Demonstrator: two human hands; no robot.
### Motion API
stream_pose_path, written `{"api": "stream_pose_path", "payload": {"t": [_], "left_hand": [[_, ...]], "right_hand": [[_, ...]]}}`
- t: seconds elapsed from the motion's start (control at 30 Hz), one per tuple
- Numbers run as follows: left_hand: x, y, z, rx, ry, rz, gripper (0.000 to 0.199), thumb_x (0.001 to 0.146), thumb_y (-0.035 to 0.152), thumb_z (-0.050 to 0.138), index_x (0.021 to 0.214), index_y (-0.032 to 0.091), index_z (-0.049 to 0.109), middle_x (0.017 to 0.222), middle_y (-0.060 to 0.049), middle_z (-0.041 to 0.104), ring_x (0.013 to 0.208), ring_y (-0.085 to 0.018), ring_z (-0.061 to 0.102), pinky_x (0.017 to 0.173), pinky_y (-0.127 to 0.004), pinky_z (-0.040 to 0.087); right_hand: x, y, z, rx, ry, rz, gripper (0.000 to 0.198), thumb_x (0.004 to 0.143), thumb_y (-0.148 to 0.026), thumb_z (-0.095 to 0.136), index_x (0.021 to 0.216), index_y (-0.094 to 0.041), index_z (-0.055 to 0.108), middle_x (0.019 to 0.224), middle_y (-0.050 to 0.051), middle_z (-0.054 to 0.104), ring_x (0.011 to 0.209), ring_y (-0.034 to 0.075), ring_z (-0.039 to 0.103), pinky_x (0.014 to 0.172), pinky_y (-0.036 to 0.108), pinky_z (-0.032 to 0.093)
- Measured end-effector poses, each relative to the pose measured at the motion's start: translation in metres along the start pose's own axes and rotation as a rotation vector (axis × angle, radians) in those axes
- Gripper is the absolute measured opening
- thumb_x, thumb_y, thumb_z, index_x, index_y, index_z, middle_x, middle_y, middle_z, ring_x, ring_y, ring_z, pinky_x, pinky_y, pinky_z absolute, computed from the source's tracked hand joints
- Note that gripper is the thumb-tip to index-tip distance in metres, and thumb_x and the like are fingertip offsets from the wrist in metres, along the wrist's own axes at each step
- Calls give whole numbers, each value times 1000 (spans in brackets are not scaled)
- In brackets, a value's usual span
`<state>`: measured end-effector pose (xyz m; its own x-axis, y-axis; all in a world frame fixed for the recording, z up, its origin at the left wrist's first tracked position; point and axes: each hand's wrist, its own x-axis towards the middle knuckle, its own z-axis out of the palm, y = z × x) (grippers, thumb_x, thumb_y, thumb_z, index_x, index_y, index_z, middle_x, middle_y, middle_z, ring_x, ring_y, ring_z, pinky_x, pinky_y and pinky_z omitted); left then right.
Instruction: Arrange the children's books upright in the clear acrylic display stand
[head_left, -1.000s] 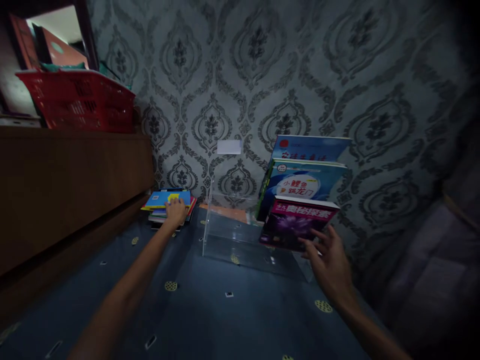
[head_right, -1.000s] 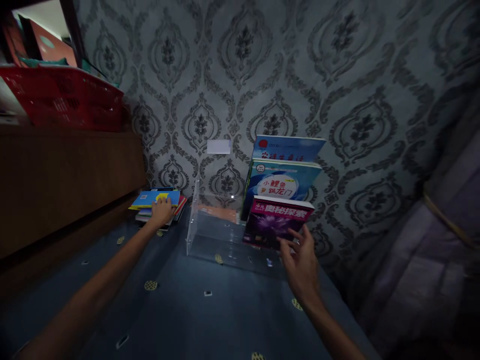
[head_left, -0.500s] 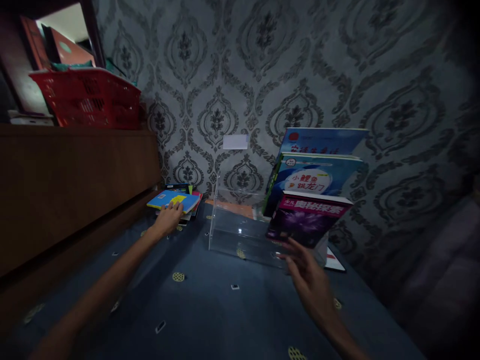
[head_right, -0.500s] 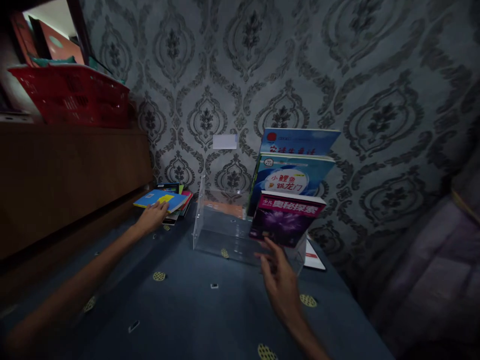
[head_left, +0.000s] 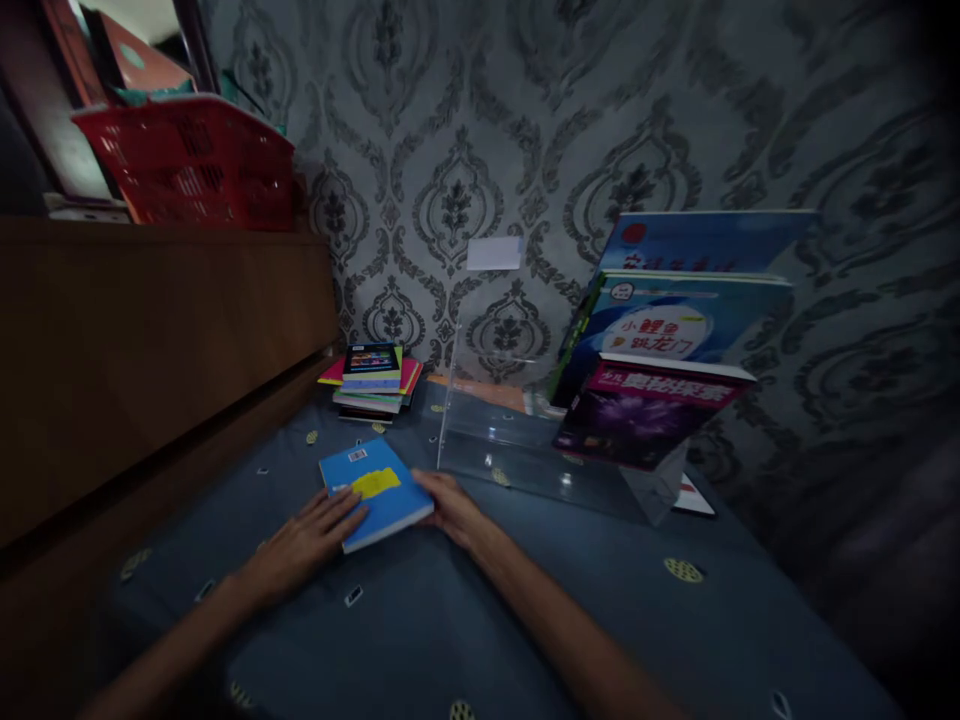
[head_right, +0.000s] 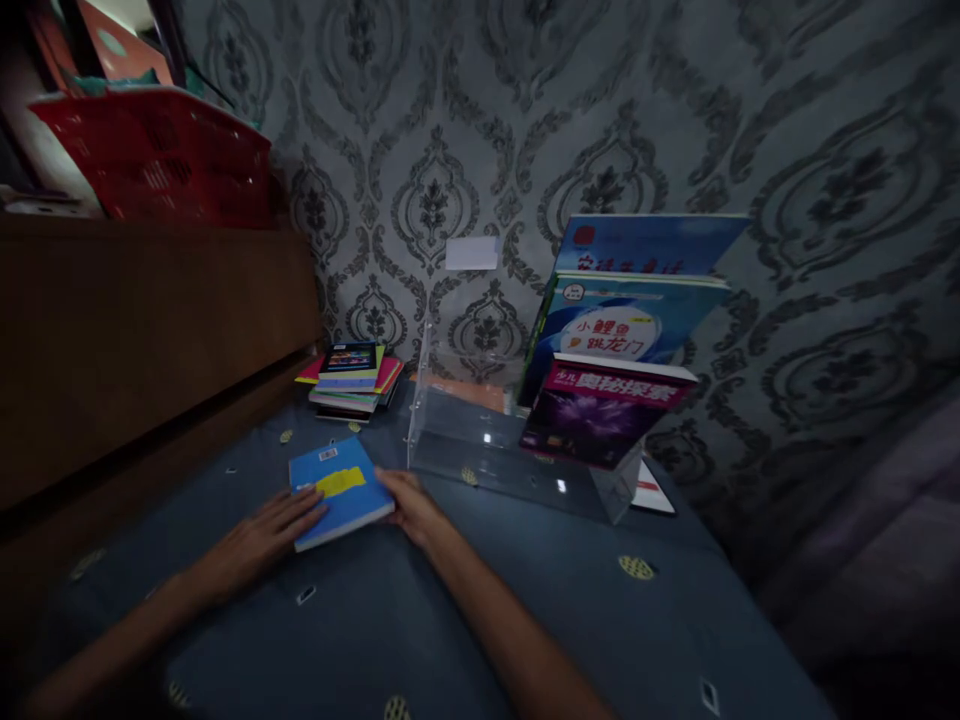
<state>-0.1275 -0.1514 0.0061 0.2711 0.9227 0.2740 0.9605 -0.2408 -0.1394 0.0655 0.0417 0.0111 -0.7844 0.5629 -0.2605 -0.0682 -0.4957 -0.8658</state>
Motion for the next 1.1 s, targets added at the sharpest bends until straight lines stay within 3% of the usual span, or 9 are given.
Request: {"api": "stream_pose_path", "payload": {"t": [0.1, 0.23, 0.47, 0.7, 0.8, 0.87, 1.0, 1.1], "left_hand": [[-19, 18, -6, -77, -39, 37, 65, 100, 19, 43, 156, 37, 15, 155, -3, 40, 144, -22, 36, 111, -39, 43], [-16, 40, -12, -176, -32, 132, 66, 101, 27, 46, 156, 38, 11, 155, -3, 40, 145, -24, 33, 111, -42, 43], [20, 89, -10, -307, -82, 335, 72, 99, 28, 51, 157, 33, 9, 158, -6, 36, 148, -28, 25, 112, -43, 43], [75, 109, -6, -457, -127, 485, 65, 100, 26, 48, 157, 31, 18, 160, -4, 32, 150, -27, 20, 118, -46, 35], [90, 114, -7, -488, -156, 518, 61, 100, 24, 47, 156, 31, 23, 161, -2, 29, 150, -26, 19, 121, -47, 29], [96, 115, -7, -488, -195, 530, 58, 100, 24, 44, 154, 32, 26, 161, -1, 29, 150, -24, 22, 122, -47, 26], [106, 109, 6, -482, -201, 413, 49, 103, 32, 39, 152, 28, 33, 159, -3, 34, 148, -22, 26, 122, -46, 25], [118, 101, 24, -446, -142, 178, 51, 103, 44, 37, 147, 20, 41, 156, -10, 40, 146, -25, 32, 119, -47, 32]], "right_hand": [[-23, 21, -14, -126, 29, 7, 47, 64, -25, 84, 103, -17, 58, 77, -1, 66, 65, 17, 66, 52, 28, 57], [-71, 32, -32, -184, 47, -6, 58, 66, -29, 83, 115, -18, 55, 75, -3, 66, 58, 16, 66, 46, 26, 55], [-157, 25, -67, -265, 93, -15, 66, 71, -40, 79, 127, -20, 50, 77, -3, 67, 55, 14, 65, 48, 25, 53], [-199, 26, -100, -425, 236, -33, 83, 71, -56, 73, 137, -17, 40, 74, -2, 65, 47, 13, 60, 43, 25, 47], [-213, 23, -108, -572, 303, -25, 77, 79, -57, 63, 139, -16, 40, 73, -2, 63, 44, 12, 55, 41, 24, 43], [-222, 18, -109, -802, 347, -6, 64, 85, -52, 58, 136, -16, 47, 70, -1, 63, 46, 14, 56, 43, 25, 43], [-227, 0, -101, -1385, 513, -7, 40, 91, -41, 54, 120, -17, 66, 71, 5, 70, 68, 23, 68, 61, 31, 48], [-207, -8, -86, -1495, 534, -133, 35, 96, -35, 47, 120, -18, 67, 87, 9, 76, 82, 26, 72, 74, 35, 52]]}}
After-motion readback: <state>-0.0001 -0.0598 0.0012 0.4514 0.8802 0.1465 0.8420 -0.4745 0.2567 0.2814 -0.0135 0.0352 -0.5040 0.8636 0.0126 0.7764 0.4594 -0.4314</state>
